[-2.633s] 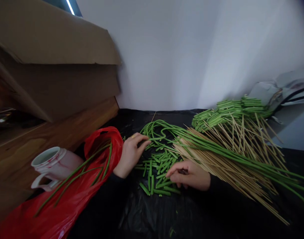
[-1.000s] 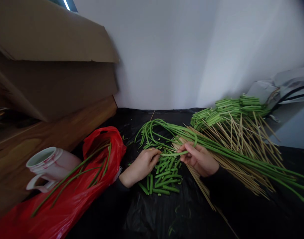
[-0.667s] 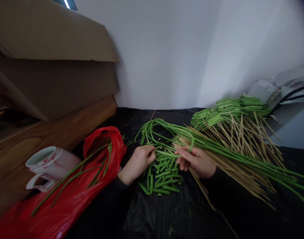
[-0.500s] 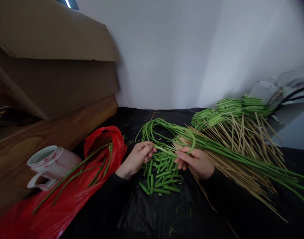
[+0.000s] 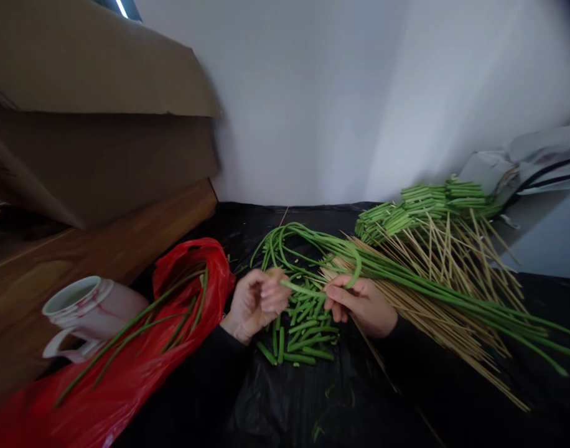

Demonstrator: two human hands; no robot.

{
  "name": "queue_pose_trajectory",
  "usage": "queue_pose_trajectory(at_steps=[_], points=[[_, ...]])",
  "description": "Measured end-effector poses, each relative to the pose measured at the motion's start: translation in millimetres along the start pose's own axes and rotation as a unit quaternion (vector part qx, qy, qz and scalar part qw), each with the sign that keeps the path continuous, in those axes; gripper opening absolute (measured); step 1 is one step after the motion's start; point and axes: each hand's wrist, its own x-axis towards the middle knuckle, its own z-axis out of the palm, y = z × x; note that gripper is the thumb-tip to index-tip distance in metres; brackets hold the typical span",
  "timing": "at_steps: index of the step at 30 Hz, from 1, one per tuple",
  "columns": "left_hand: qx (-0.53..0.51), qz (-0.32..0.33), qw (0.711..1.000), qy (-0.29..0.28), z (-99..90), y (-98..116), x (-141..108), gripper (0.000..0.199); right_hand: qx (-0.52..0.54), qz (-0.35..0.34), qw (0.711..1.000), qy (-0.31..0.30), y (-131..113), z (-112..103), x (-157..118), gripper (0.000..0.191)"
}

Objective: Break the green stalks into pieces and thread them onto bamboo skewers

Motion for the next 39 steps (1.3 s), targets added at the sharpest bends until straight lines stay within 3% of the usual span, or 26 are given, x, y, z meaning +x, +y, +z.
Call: queue_pose_trajectory(at_steps=[3, 6, 8, 9, 11, 13, 19, 24, 27, 30, 36, 39], points=[[0.0, 0.19, 0.979, 0.069, -8.0, 21.3, -0.3, 0.02, -0.008, -0.004, 0.999, 0.041, -0.7, -11.1, 4.1, 0.039], [0.193, 0.189, 0.941, 0.202, -23.0, 30.8, 6.1, 0.02, -0.014, -0.005, 0.999, 0.029, -3.3, -15.0, 5.7, 0.037], [0.238, 0.176, 0.927, 0.231, -31.2, 26.1, 12.2, 0.008, -0.027, 0.009, 1.0, -0.007, -4.9, -12.3, 3.9, 0.034], [0.276, 0.182, 0.911, 0.245, -33.6, 21.7, 14.8, 0.012, -0.036, 0.018, 0.999, -0.024, -5.4, -10.1, 2.3, 0.033], [0.424, 0.221, 0.837, 0.266, -34.4, 12.1, 18.3, 0.028, -0.051, 0.027, 0.997, -0.053, -5.4, -5.9, -0.9, 0.031], [0.526, 0.227, 0.782, 0.245, -31.2, 4.5, 18.8, 0.025, -0.064, 0.028, 0.995, -0.074, -4.2, -3.2, -3.3, 0.029], [0.656, 0.13, 0.743, 0.021, -16.8, -7.1, 11.7, 0.017, -0.098, 0.021, 0.99, -0.1, 2.3, -0.9, -5.8, 0.023], [0.702, 0.077, 0.701, -0.101, -11.2, -12.9, 7.1, 0.02, -0.109, -0.002, 0.99, -0.084, 0.2, 4.4, -7.0, 0.022], [0.712, 0.073, 0.688, -0.122, -10.0, -14.4, 6.2, 0.021, -0.11, -0.009, 0.991, -0.074, -3.0, 5.5, -6.9, 0.023], [0.706, 0.104, 0.694, -0.093, -10.2, -15.5, 6.4, 0.016, -0.087, -0.014, 0.995, -0.051, -4.8, 1.9, -5.5, 0.025], [0.7, 0.136, 0.701, -0.018, -12.6, -14.7, 6.9, 0.014, 0.111, 0.013, 0.992, 0.053, -5.6, -9.6, -0.4, 0.029], [0.662, 0.146, 0.734, 0.022, -13.6, -12.1, 8.0, 0.017, 0.144, 0.019, 0.987, 0.069, -6.2, -11.2, 1.6, 0.029]])
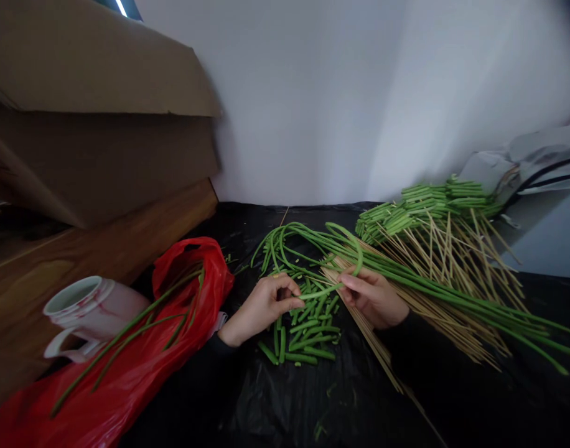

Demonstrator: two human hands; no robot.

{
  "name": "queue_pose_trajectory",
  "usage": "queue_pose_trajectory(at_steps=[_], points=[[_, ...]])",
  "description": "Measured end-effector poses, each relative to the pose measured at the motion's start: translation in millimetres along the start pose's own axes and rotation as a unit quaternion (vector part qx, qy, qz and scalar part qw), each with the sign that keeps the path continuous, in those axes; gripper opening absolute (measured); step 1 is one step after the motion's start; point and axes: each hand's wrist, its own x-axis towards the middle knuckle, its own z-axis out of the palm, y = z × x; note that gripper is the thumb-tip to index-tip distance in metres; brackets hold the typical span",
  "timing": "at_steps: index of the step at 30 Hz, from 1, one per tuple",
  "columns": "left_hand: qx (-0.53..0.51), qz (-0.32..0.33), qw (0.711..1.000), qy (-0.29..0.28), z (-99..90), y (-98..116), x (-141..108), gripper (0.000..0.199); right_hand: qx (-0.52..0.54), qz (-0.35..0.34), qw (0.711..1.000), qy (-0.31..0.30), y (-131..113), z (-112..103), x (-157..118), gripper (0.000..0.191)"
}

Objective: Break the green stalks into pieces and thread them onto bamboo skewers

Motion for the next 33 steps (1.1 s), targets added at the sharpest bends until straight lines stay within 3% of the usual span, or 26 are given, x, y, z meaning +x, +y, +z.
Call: queue_pose_trajectory(at_steps=[4, 9, 16, 22, 23, 25, 30, 33], points=[[-0.159, -0.07, 0.984, 0.033, -2.1, -1.4, 2.6, 0.028, -0.004, -0.013, 1.0, -0.002, 1.3, 1.0, 1.0, 0.032], [-0.375, -0.137, 0.914, 0.067, -0.7, -1.0, 3.1, 0.038, -0.075, -0.014, 0.996, -0.048, 10.0, 2.9, 0.2, 0.029], [-0.515, -0.152, 0.841, 0.067, 4.1, 2.2, 3.0, 0.029, -0.099, -0.014, 0.992, -0.076, 15.1, 4.9, -1.0, 0.026], [-0.613, -0.137, 0.772, 0.1, -13.9, 3.6, 5.2, 0.015, -0.057, 0.003, 0.996, -0.067, 3.5, 4.9, -4.0, 0.03], [-0.613, -0.133, 0.772, 0.104, -16.8, 3.7, 5.2, 0.013, -0.053, 0.009, 0.996, -0.069, 1.9, 5.1, -4.7, 0.03], [-0.58, -0.129, 0.799, 0.086, -18.2, 4.5, 4.4, 0.009, -0.053, 0.018, 0.995, -0.086, 0.5, 5.9, -6.1, 0.03], [-0.37, -0.155, 0.915, -0.044, -2.3, 9.4, -1.8, 0.027, -0.066, 0.027, 0.987, -0.141, 5.0, 7.1, -8.8, 0.027], [-0.255, -0.162, 0.945, -0.123, 4.3, 12.8, -5.8, 0.037, -0.078, 0.019, 0.985, -0.155, 8.2, 5.9, -9.3, 0.026]])
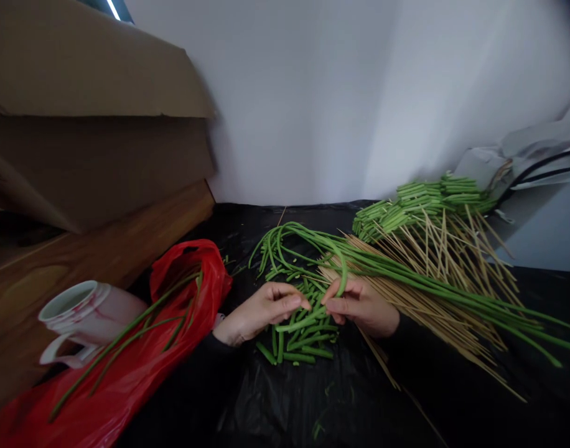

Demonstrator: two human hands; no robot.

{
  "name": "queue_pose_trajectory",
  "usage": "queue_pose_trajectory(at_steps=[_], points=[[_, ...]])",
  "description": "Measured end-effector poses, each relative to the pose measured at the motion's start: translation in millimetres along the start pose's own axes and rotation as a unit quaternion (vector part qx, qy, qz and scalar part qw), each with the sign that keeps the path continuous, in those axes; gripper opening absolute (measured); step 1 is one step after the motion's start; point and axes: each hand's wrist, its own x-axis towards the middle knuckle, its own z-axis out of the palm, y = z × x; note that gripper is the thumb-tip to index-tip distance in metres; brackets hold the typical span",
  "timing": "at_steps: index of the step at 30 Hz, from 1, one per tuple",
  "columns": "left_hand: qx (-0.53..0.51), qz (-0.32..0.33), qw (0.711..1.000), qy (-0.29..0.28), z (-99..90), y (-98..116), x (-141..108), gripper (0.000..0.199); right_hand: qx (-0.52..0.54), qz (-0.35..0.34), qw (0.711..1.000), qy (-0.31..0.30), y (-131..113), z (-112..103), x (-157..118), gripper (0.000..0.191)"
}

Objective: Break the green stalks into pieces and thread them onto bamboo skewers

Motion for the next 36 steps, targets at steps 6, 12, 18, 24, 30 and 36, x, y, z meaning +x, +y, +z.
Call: queue_pose_trajectory(at_steps=[6, 12, 18, 24, 30, 36], points=[[0.095, -0.023, 0.992, -0.084, 3.6, 4.5, -2.5, 0.028, -0.021, -0.005, 1.0, -0.004, -1.6, 2.1, -1.5, 0.025], [0.089, -0.012, 0.996, -0.013, 2.8, 1.1, -0.7, 0.025, 0.088, 0.008, 0.993, 0.075, -13.5, -0.2, -1.3, 0.031], [-0.1, 0.003, 0.989, 0.112, -0.5, 0.4, 2.0, 0.03, 0.121, 0.0, 0.985, 0.126, -9.2, -5.9, 3.3, 0.025], [-0.271, 0.058, 0.946, 0.165, -2.1, -1.6, 9.5, 0.021, 0.057, 0.0, 0.995, 0.078, 1.8, 7.5, 3.5, 0.029], [-0.445, 0.049, 0.886, 0.12, -14.1, 1.3, 7.5, 0.018, 0.071, -0.004, 0.996, 0.054, -0.4, 4.0, 1.7, 0.025], [-0.33, 0.026, 0.941, 0.068, -13.7, 1.1, 5.1, 0.01, 0.066, 0.002, 0.998, 0.007, 0.0, 3.3, -0.7, 0.022]])
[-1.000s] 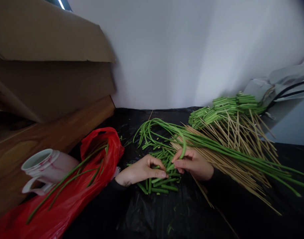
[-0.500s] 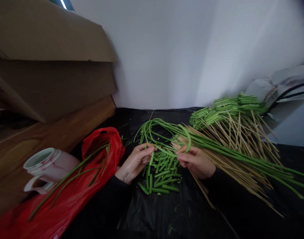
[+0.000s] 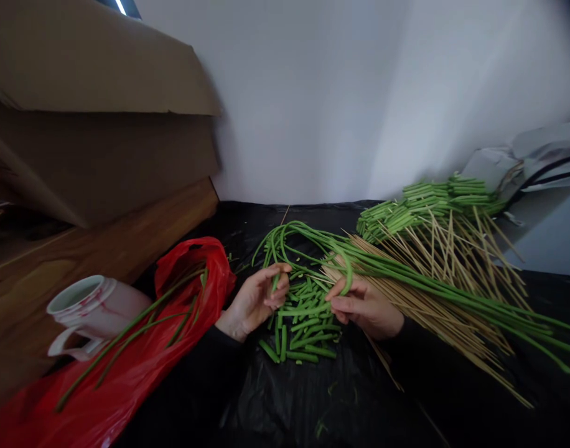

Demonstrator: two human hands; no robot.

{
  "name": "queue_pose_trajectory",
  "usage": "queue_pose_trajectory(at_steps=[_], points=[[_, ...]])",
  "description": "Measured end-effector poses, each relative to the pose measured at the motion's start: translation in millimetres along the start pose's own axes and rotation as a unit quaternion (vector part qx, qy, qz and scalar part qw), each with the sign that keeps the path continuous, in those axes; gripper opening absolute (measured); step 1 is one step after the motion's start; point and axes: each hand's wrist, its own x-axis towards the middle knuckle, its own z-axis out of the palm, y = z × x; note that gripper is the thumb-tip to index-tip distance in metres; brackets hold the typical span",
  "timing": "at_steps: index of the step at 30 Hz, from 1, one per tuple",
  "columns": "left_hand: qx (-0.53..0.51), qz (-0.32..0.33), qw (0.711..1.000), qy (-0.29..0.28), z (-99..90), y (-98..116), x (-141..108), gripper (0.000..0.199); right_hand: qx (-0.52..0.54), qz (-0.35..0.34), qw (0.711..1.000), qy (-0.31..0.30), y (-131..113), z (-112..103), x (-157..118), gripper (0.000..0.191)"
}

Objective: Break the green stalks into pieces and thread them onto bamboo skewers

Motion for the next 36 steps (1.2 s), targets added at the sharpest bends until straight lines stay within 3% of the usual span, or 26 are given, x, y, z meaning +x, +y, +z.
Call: queue_pose_trajectory(at_steps=[5, 11, 15, 19, 22, 26, 32, 36], points=[[0.227, -0.061, 0.971, -0.049, 10.8, -10.3, -5.7, 0.032, -0.007, 0.002, 1.0, -0.007, 2.4, -1.6, 0.3, 0.023], [0.337, -0.113, 0.93, -0.093, 13.2, -9.5, -11.4, 0.041, -0.032, -0.003, 0.999, -0.005, 5.4, -3.3, 1.3, 0.024], [0.375, -0.113, 0.917, -0.072, 11.5, -10.8, -11.2, 0.033, -0.011, -0.011, 1.0, 0.023, 1.5, -0.9, 1.0, 0.024], [0.355, -0.069, 0.932, -0.029, 10.3, -13.8, -8.0, 0.032, 0.073, -0.003, 0.993, 0.096, -7.5, -4.3, 3.1, 0.026], [0.284, -0.04, 0.958, 0.009, 8.7, -14.1, -5.1, 0.034, 0.094, -0.001, 0.988, 0.125, -9.8, -8.1, 5.6, 0.026], [0.165, 0.009, 0.985, 0.043, 6.5, -13.8, -1.1, 0.034, 0.068, -0.009, 0.991, 0.116, -3.7, -7.3, 7.0, 0.026], [0.076, 0.045, 0.994, 0.07, 7.1, -18.2, 4.9, 0.031, 0.008, -0.02, 0.995, 0.102, 7.5, 0.4, 7.1, 0.029], [0.004, 0.044, 0.997, 0.06, 5.9, -14.3, 7.0, 0.025, -0.01, -0.008, 0.997, 0.083, 9.7, 1.8, 6.6, 0.029]])
